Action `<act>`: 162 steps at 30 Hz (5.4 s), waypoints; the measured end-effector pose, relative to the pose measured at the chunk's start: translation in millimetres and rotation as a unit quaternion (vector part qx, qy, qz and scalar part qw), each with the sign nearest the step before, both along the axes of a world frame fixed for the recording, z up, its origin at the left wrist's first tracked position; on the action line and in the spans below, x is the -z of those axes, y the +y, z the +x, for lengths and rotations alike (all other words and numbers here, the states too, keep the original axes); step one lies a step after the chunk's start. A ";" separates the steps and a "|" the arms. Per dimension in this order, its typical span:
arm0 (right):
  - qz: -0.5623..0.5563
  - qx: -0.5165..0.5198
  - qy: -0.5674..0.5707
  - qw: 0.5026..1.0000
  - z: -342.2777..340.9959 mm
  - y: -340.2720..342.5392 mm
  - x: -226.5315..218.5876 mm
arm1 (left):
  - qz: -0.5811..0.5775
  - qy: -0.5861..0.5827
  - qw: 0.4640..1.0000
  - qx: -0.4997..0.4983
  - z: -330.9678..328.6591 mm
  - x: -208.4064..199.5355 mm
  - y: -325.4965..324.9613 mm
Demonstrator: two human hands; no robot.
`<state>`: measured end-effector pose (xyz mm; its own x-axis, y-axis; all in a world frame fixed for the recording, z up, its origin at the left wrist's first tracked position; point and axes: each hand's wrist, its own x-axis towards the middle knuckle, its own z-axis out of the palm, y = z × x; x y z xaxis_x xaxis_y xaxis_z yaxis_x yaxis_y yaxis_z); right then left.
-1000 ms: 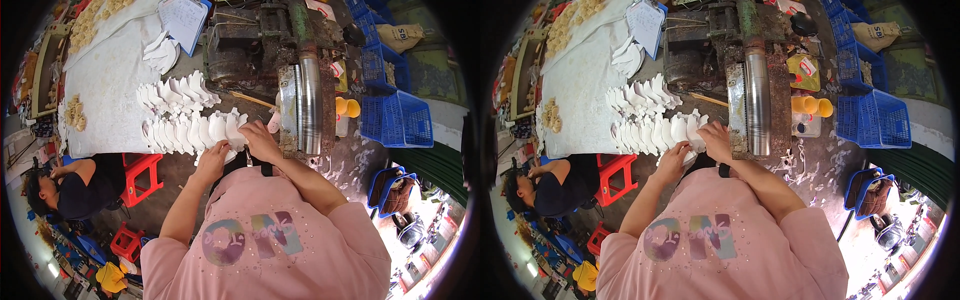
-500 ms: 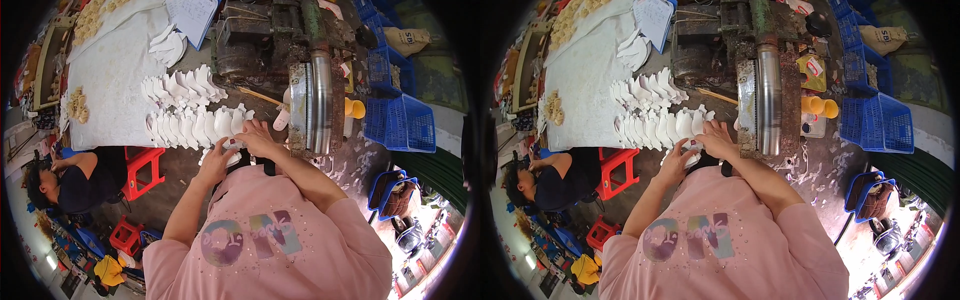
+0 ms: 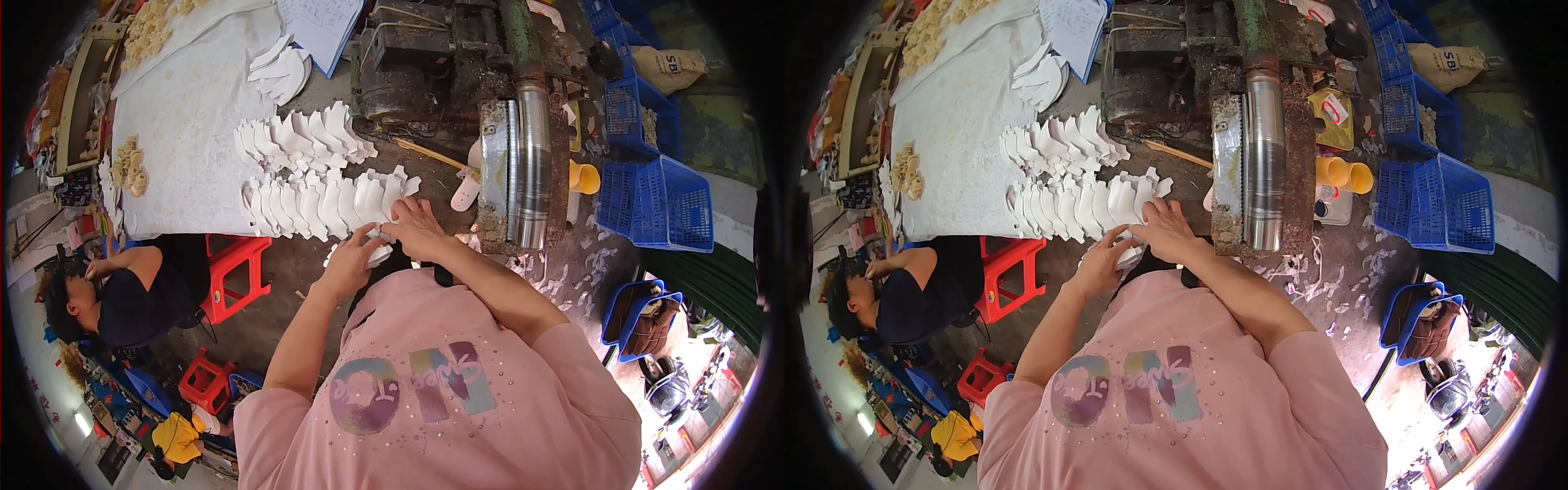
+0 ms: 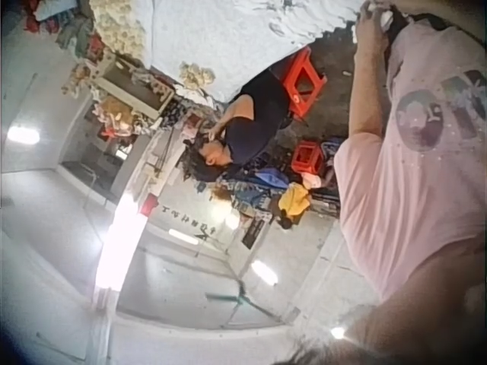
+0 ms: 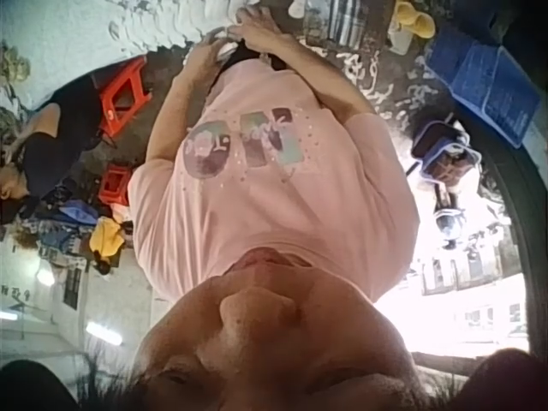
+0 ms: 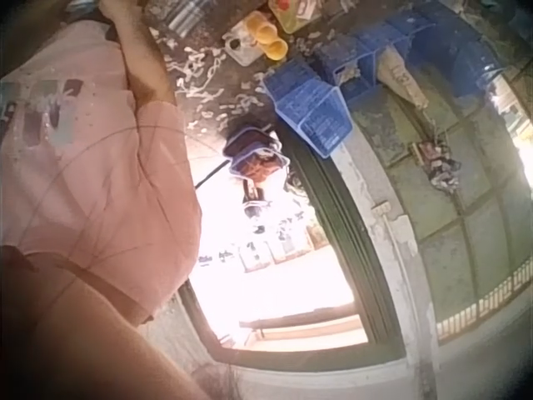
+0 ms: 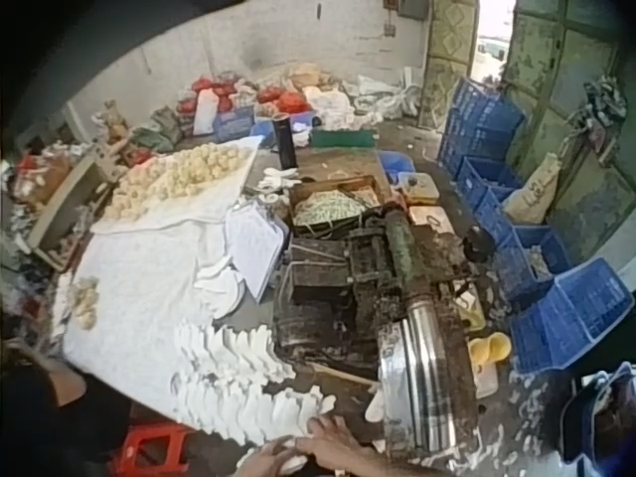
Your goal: The recorder is using a machine to apply glue or adhesive to shoe upper components and then stack them.
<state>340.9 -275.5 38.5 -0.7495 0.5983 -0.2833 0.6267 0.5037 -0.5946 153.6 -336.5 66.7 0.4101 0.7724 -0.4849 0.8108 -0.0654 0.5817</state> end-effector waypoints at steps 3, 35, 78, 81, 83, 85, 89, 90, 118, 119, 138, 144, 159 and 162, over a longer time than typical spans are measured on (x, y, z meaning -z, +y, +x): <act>0.000 -0.013 -0.005 1.000 -7.1 4.2 -6.8 | -0.013 -0.018 0.999 -0.025 -0.8 1.1 -1.4; -0.080 0.233 0.302 0.921 -1.8 17.6 -139.9 | -0.074 -0.590 0.638 -0.489 9.7 -108.3 48.4; 0.044 0.479 0.223 0.848 165.0 66.5 -158.7 | 0.157 -0.207 0.932 -0.251 32.0 -118.6 89.4; 0.022 0.482 0.233 0.844 168.1 62.7 -155.3 | 0.254 -0.058 0.940 -0.222 -15.2 -89.6 73.1; 0.008 0.488 0.260 0.833 167.7 63.2 -154.2 | 0.226 0.062 0.955 -0.182 -24.9 -74.1 56.3; -0.002 0.490 0.263 0.831 165.3 63.3 -155.9 | 0.208 0.094 0.971 -0.076 -31.3 -48.3 33.8; 0.001 0.490 0.266 0.830 161.4 62.8 -157.8 | 0.162 0.092 0.982 0.001 -25.2 -12.1 0.7; 0.004 0.484 0.267 0.833 160.8 62.7 -158.0 | 0.153 0.092 0.984 0.002 -22.3 -8.9 -1.6; 0.022 0.488 0.298 0.820 157.8 54.1 -167.7 | -0.088 0.023 0.995 0.042 -24.2 11.1 -11.2; 0.025 0.484 0.305 0.820 157.0 54.6 -168.2 | -0.109 0.052 0.992 0.047 -26.0 8.5 -11.2; 0.224 0.329 0.343 0.851 39.7 32.8 -183.0 | -0.041 -0.705 0.620 -0.344 103.5 -150.3 85.6; 0.226 0.347 0.370 0.832 45.7 37.0 -180.4 | -0.032 -0.673 0.629 -0.388 116.3 -159.8 85.4; -0.063 0.362 0.005 0.930 188.7 90.1 -188.9 | 0.188 -0.213 0.958 -0.041 114.7 -142.6 101.7; 0.102 0.301 0.028 0.948 163.4 77.9 -184.5 | 0.059 -0.225 0.972 -0.028 126.7 -146.2 103.6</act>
